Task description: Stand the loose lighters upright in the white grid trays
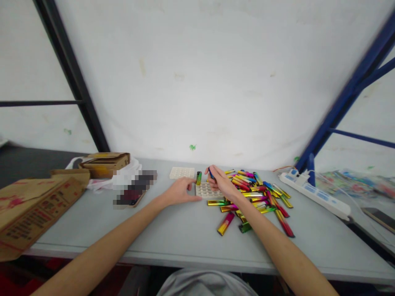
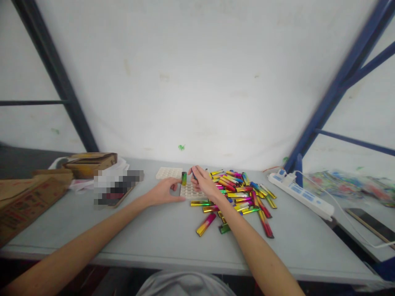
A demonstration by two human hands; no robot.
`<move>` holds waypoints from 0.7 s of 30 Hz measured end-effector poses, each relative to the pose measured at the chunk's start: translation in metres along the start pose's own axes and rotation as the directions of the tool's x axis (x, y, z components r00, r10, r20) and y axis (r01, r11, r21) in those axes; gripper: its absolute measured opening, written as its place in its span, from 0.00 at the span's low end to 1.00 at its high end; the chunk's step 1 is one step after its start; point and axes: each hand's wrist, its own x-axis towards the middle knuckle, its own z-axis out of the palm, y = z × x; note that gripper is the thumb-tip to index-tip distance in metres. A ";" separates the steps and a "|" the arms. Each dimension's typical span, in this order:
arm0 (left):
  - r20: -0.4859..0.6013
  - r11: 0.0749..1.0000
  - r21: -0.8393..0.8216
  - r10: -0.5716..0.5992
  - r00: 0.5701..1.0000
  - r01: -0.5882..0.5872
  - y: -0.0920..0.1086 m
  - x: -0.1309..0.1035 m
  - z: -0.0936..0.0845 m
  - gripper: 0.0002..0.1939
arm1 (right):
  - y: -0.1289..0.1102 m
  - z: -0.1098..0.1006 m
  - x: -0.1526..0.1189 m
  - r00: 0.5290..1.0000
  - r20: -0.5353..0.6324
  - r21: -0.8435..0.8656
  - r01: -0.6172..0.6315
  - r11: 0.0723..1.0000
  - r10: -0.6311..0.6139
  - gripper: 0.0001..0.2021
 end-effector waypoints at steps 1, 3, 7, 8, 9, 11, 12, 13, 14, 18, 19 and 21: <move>-0.004 1.000 0.001 -0.002 1.000 0.002 0.000 0.000 0.001 0.35 | 0.001 0.002 0.001 0.999 0.001 0.029 -0.039 0.999 0.039 0.25; -0.007 1.000 -0.007 -0.004 1.000 0.004 0.001 0.000 0.003 0.35 | 0.003 0.004 0.003 0.994 -0.035 0.054 -0.101 0.993 0.103 0.29; -0.005 1.000 -0.011 -0.008 1.000 0.008 0.004 0.001 0.004 0.35 | 0.008 0.006 0.006 0.958 -0.229 0.020 -0.173 0.985 0.173 0.30; -0.002 1.000 -0.010 -0.009 1.000 0.009 0.004 0.001 0.003 0.35 | 0.010 0.006 0.007 0.950 -0.260 -0.002 -0.181 0.984 0.174 0.29; 0.002 1.000 -0.009 -0.009 1.000 0.009 0.005 0.001 0.002 0.34 | 0.012 0.006 0.007 0.946 -0.276 -0.024 -0.183 0.983 0.169 0.28; 0.010 1.000 -0.008 -0.006 1.000 0.006 0.006 0.001 0.001 0.34 | 0.015 0.007 0.008 0.949 -0.278 -0.060 -0.168 0.984 0.145 0.27; 0.014 1.000 -0.006 -0.004 1.000 0.005 0.006 0.001 0.001 0.33 | 0.017 0.007 0.008 0.953 -0.272 -0.073 -0.156 0.985 0.131 0.26; 0.017 1.000 -0.004 -0.003 1.000 0.003 0.006 0.001 0.001 0.33 | 0.018 0.008 0.008 0.957 -0.263 -0.080 -0.146 0.986 0.121 0.26; 0.018 1.000 -0.003 -0.001 1.000 0.001 0.006 0.001 0.001 0.33 | 0.019 0.008 0.008 0.960 -0.256 -0.085 -0.140 0.987 0.114 0.25; 0.021 1.000 -0.002 -0.004 1.000 0.004 0.005 0.000 0.000 0.35 | 0.022 0.008 0.008 0.957 -0.269 -0.086 -0.133 0.987 0.106 0.27; 0.022 1.000 -0.001 -0.004 1.000 0.004 0.006 0.000 0.000 0.35 | 0.022 0.008 0.008 0.957 -0.274 -0.094 -0.122 0.988 0.092 0.27; 0.026 1.000 0.000 0.001 1.000 -0.001 0.007 0.000 -0.001 0.35 | 0.022 0.007 0.008 0.964 -0.265 -0.142 -0.068 0.988 0.029 0.29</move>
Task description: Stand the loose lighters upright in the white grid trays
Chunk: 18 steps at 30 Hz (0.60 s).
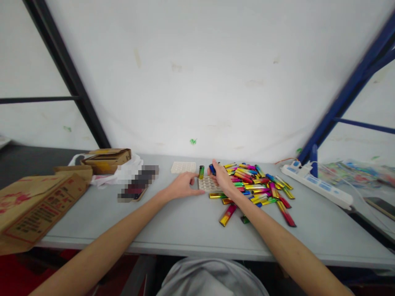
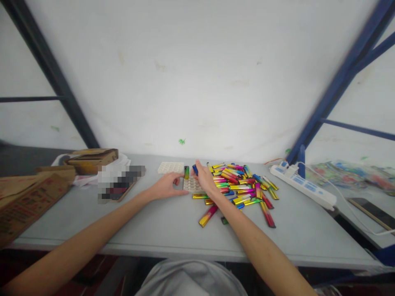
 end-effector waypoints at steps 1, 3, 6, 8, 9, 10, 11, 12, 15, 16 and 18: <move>0.003 1.000 0.000 0.004 1.000 -0.004 0.001 0.000 -0.001 0.35 | 0.000 -0.001 0.000 0.999 0.003 -0.028 0.046 0.999 -0.046 0.29; 0.005 1.000 -0.001 0.008 1.000 -0.008 0.002 0.000 -0.002 0.34 | -0.001 -0.003 -0.001 0.988 0.012 -0.119 0.154 0.981 -0.154 0.29; 0.007 1.000 -0.008 0.001 1.000 -0.001 0.003 0.000 -0.003 0.34 | -0.004 -0.007 -0.001 0.938 0.012 -0.353 0.328 0.876 -0.347 0.24; 0.009 1.000 -0.010 -0.006 1.000 0.006 0.003 0.000 -0.003 0.34 | -0.007 -0.010 -0.001 0.884 0.035 -0.497 0.420 0.759 -0.466 0.20; 0.007 1.000 -0.009 -0.007 1.000 0.008 0.003 0.000 -0.003 0.34 | -0.009 -0.011 -0.002 0.861 0.054 -0.549 0.449 0.705 -0.506 0.19; 0.005 1.000 -0.008 -0.006 1.000 0.006 0.002 0.000 -0.002 0.34 | -0.010 -0.012 -0.002 0.846 0.083 -0.585 0.469 0.662 -0.526 0.18; 0.003 1.000 -0.008 -0.002 1.000 0.002 0.002 0.000 -0.002 0.34 | -0.011 -0.014 -0.003 0.841 0.115 -0.610 0.479 0.631 -0.528 0.18; 0.001 1.000 -0.011 0.003 1.000 -0.003 0.001 0.000 -0.002 0.35 | -0.012 -0.015 -0.004 0.842 0.146 -0.629 0.484 0.608 -0.519 0.17; 0.006 1.000 -0.021 0.013 1.000 -0.013 -0.001 0.000 -0.001 0.35 | -0.013 -0.018 -0.004 0.848 0.206 -0.644 0.493 0.585 -0.488 0.15; 0.007 1.000 -0.021 0.016 1.000 -0.016 -0.001 0.000 -0.001 0.35 | -0.012 -0.019 -0.004 0.847 0.219 -0.644 0.498 0.580 -0.484 0.14; 0.004 1.000 -0.016 0.021 1.000 -0.021 -0.003 0.000 0.000 0.36 | -0.008 -0.020 -0.002 0.845 0.250 -0.655 0.507 0.560 -0.473 0.14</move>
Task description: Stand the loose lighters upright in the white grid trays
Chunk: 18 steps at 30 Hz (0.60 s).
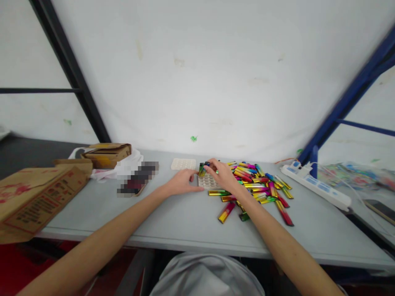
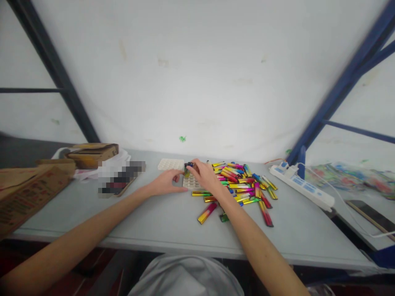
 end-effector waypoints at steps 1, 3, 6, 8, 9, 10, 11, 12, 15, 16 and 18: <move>-0.002 1.000 0.003 0.002 1.000 -0.002 0.000 0.000 0.000 0.36 | 0.002 0.001 0.000 1.000 0.023 -0.019 0.009 1.000 -0.008 0.14; -0.003 1.000 0.008 0.002 1.000 -0.002 -0.001 0.000 0.001 0.35 | 0.005 0.005 -0.001 0.997 0.066 -0.058 0.036 0.998 -0.032 0.14; -0.006 1.000 0.016 -0.005 1.000 0.005 0.000 0.000 0.002 0.34 | 0.008 0.008 -0.001 0.991 0.101 -0.094 0.095 0.991 -0.085 0.14; -0.008 1.000 0.018 -0.009 1.000 0.009 0.000 0.000 0.002 0.34 | 0.007 0.009 0.002 0.989 0.116 -0.146 0.108 0.983 -0.091 0.15; -0.011 1.000 0.019 -0.013 1.000 0.013 0.001 0.000 0.002 0.33 | 0.005 0.010 0.004 0.989 0.124 -0.192 0.100 0.976 -0.077 0.15; -0.014 1.000 0.021 -0.018 1.000 0.018 0.001 0.000 0.002 0.33 | 0.002 0.010 0.006 0.990 0.131 -0.245 0.082 0.966 -0.051 0.16; -0.016 0.999 0.023 -0.025 1.000 0.025 0.001 0.000 0.002 0.33 | 0.000 0.010 0.008 0.990 0.140 -0.299 0.060 0.952 -0.019 0.16; -0.020 0.999 0.024 -0.034 0.999 0.034 0.002 0.000 0.002 0.32 | -0.003 0.009 0.010 0.988 0.154 -0.346 0.040 0.937 0.014 0.17; -0.025 0.999 0.023 -0.035 0.999 0.036 0.002 0.000 0.001 0.32 | -0.006 0.003 0.013 0.978 0.195 -0.408 0.011 0.913 0.075 0.22; -0.024 1.000 0.019 -0.024 0.999 0.025 0.001 0.000 0.001 0.32 | -0.004 -0.001 0.013 0.978 0.191 -0.409 0.001 0.912 0.084 0.23; -0.021 1.000 0.013 -0.001 1.000 0.001 0.001 0.000 0.001 0.31 | 0.006 -0.010 0.012 0.985 0.134 -0.413 -0.041 0.910 0.105 0.23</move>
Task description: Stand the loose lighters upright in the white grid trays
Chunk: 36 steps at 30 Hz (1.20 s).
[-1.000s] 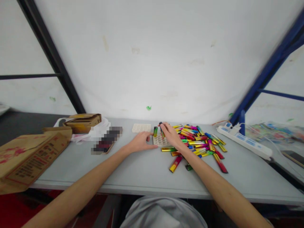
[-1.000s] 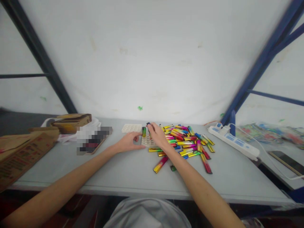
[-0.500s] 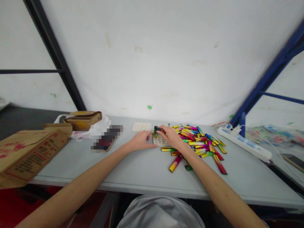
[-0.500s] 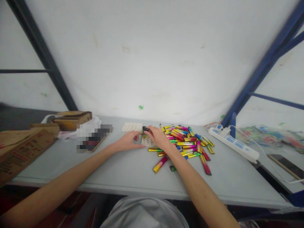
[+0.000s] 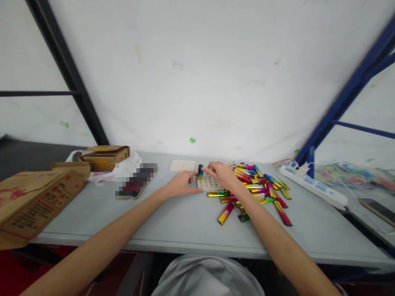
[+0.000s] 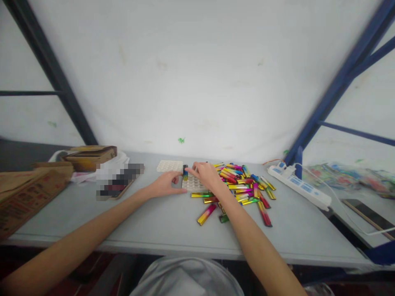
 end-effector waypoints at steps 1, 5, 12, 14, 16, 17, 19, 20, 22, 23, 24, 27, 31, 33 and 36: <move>0.001 1.000 -0.001 0.006 1.000 -0.006 0.000 0.000 0.000 0.32 | 0.009 -0.001 -0.001 0.999 -0.035 -0.004 -0.032 0.999 0.032 0.22; 0.006 1.000 0.006 -0.004 1.000 0.004 0.000 0.001 0.000 0.32 | 0.050 0.003 0.001 0.989 -0.102 -0.064 -0.117 0.991 0.110 0.15; 0.018 1.000 0.014 -0.024 1.000 0.024 0.003 0.000 -0.002 0.32 | 0.068 0.011 0.013 0.976 0.202 -0.009 0.086 0.996 -0.082 0.15; 0.021 0.999 0.027 -0.021 1.000 0.021 0.003 0.000 -0.002 0.33 | 0.068 0.010 0.013 0.963 0.250 -0.002 0.102 0.995 -0.098 0.12; 0.023 0.999 0.032 -0.014 1.000 0.013 0.002 0.000 -0.001 0.33 | 0.069 0.009 0.012 0.960 0.262 0.010 0.099 0.995 -0.098 0.10; 0.023 0.999 0.031 -0.012 1.000 0.011 0.001 0.000 -0.001 0.33 | 0.069 0.009 0.011 0.963 0.255 0.016 0.090 0.996 -0.091 0.09; 0.017 1.000 0.024 -0.009 1.000 0.008 0.000 0.000 0.000 0.33 | 0.070 0.010 0.008 0.973 0.220 0.019 0.073 0.997 -0.076 0.07; 0.013 1.000 0.020 -0.007 1.000 0.007 0.000 0.000 0.000 0.34 | 0.069 0.010 0.007 0.978 0.199 0.016 0.063 0.998 -0.065 0.07; 0.006 1.000 0.017 -0.005 1.000 0.005 0.000 0.001 0.000 0.33 | 0.066 0.012 0.004 0.986 0.163 0.006 0.036 0.999 -0.037 0.07; 0.007 1.000 0.018 -0.003 1.000 0.002 0.000 0.001 0.000 0.33 | 0.064 0.013 0.003 0.990 0.143 -0.003 0.018 1.000 -0.017 0.07; 0.010 1.000 0.018 -0.001 1.000 0.000 0.000 0.000 0.000 0.33 | 0.062 0.013 0.002 0.993 0.119 -0.011 0.002 1.000 0.000 0.08; 0.013 1.000 0.010 -0.003 1.000 0.003 0.000 0.000 -0.001 0.32 | 0.059 0.013 0.001 1.000 -0.001 0.014 -0.016 1.000 0.016 0.08; 0.015 1.000 0.000 -0.007 1.000 0.007 0.001 -0.001 -0.003 0.32 | 0.056 0.015 -0.001 0.986 -0.163 0.140 -0.007 0.990 0.030 0.08; 0.023 1.000 0.002 -0.015 1.000 0.015 0.002 -0.001 -0.003 0.32 | 0.051 0.017 -0.002 0.978 -0.190 0.194 -0.048 0.980 0.085 0.09; 0.026 1.000 0.000 -0.031 0.999 0.031 0.003 -0.001 -0.004 0.34 | 0.042 0.018 -0.003 0.959 -0.214 0.300 -0.117 0.947 0.186 0.10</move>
